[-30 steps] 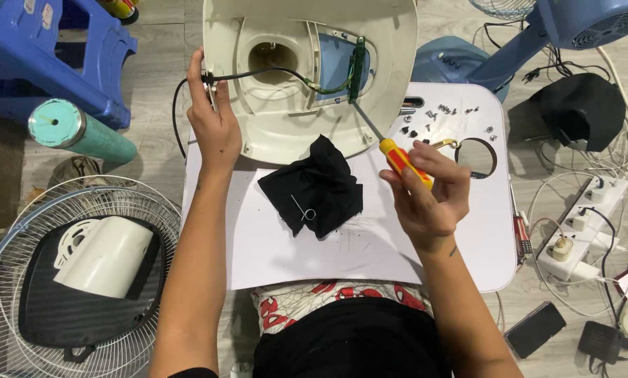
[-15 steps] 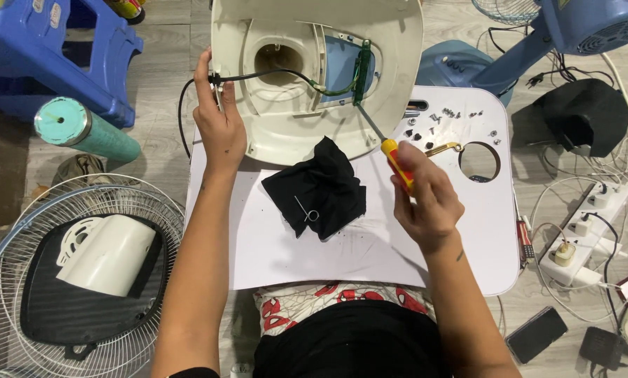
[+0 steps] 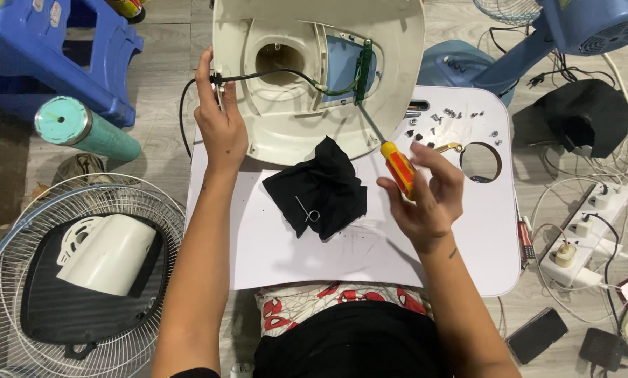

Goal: The person assembles a small electronic component with blue and green parts using a black cloth for grip. They then place the component into a white plastic housing and use a screwdriver to secure it.

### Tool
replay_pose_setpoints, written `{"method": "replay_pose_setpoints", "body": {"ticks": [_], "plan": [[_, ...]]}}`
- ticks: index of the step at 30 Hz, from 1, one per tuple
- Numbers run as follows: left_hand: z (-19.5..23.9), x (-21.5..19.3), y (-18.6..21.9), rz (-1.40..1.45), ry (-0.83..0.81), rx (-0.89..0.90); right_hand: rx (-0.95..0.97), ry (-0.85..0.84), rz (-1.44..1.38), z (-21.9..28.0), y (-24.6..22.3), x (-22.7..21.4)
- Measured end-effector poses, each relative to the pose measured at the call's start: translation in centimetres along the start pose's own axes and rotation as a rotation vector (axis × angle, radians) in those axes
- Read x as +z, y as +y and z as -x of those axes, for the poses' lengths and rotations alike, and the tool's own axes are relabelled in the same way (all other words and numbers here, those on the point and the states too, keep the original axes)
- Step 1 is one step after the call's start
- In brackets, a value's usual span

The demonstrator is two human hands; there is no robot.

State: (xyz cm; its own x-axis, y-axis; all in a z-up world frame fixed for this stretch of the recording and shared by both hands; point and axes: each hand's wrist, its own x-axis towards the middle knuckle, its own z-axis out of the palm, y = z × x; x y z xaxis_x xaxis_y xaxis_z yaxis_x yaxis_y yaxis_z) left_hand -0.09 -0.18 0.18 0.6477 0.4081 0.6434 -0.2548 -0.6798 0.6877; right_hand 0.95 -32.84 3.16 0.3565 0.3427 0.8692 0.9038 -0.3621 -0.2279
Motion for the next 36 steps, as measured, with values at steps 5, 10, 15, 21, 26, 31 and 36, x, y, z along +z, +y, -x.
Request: {"method": "replay_pose_setpoints", "body": {"ticks": [5, 10, 15, 21, 26, 31, 36], "plan": [[-0.1, 0.0, 0.0, -0.004, -0.003, 0.002, -0.015, 0.014, -0.055, -0.1, -0.4, 0.3], [0.0, 0.0, -0.1, 0.006, -0.004, -0.008, 0.017, 0.040, -0.071, 0.5, 0.6, 0.0], [-0.1, -0.1, 0.3, 0.007, -0.002, 0.011, -0.012, 0.059, -0.130, -0.8, -0.6, 0.2], [0.0, 0.0, -0.3, -0.005, -0.002, 0.018, -0.071, -0.061, -0.003, 2.1, 1.9, 0.1], [-0.1, 0.0, 0.1, 0.010, -0.007, 0.002, 0.030, 0.067, -0.114, -0.8, -0.6, 0.4], [0.1, 0.0, 0.0, 0.004, 0.006, -0.020, 0.020, 0.037, -0.082, -0.5, 0.3, -0.2], [0.0, 0.1, -0.4, -0.022, 0.003, -0.009, -0.029, -0.069, -0.097, -0.3, -0.6, 0.2]]}}
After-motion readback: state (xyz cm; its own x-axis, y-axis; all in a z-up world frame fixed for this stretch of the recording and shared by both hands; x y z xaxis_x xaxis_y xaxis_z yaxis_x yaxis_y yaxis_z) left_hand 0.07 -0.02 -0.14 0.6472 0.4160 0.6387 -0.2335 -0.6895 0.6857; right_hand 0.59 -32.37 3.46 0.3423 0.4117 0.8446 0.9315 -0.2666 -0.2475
